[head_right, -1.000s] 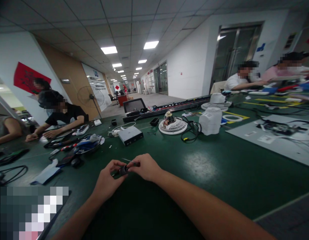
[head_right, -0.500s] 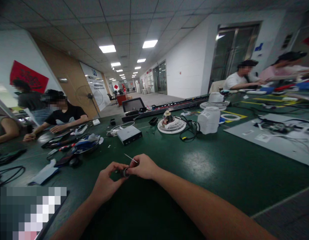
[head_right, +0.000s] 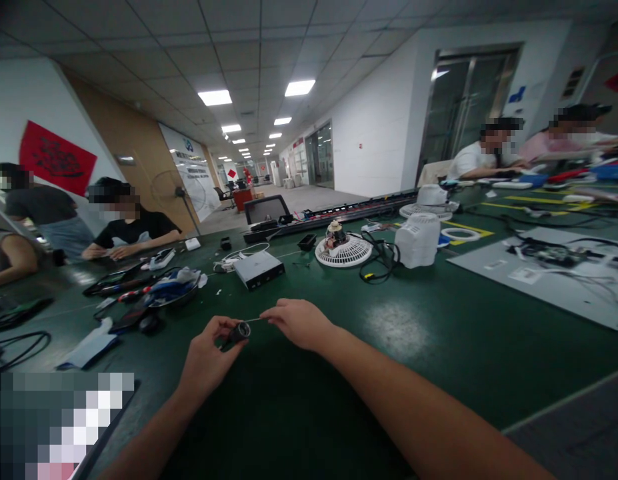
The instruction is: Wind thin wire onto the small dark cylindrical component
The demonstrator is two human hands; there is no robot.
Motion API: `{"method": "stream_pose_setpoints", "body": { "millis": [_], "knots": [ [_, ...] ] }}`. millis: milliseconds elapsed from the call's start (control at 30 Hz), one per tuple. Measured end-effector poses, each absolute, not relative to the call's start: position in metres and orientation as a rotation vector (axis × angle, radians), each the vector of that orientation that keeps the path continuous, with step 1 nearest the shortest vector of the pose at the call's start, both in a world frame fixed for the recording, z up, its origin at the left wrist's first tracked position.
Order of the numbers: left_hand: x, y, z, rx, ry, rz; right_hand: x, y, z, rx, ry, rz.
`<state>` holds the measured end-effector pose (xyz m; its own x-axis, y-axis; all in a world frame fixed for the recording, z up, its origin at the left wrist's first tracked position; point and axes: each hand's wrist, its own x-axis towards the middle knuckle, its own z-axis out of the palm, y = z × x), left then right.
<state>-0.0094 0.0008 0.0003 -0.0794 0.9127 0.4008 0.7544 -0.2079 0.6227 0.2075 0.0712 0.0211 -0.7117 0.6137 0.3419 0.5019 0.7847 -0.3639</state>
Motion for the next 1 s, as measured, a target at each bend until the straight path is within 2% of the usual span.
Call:
{"method": "stream_pose_setpoints", "body": {
  "millis": [200,400,533,1000],
  "knots": [
    [-0.0065,-0.0020,0.0045,1.995,1.844,1.074,0.2126,0.0694,0.0290,-0.895,-2.550,0.067],
    [-0.0031,-0.0031,0.0057,1.997,1.840,1.037,0.2117,0.0648,0.0318,-0.830,-2.595,0.018],
    [-0.0054,-0.0010,0.0025,2.034,1.818,1.015,0.2086,0.0630,0.0314,-0.938,-2.588,-0.074],
    [-0.0081,0.0005,-0.0007,2.051,1.842,0.862,0.2099,0.0671,0.0245,-0.938,-2.605,0.108]
  ]
}}
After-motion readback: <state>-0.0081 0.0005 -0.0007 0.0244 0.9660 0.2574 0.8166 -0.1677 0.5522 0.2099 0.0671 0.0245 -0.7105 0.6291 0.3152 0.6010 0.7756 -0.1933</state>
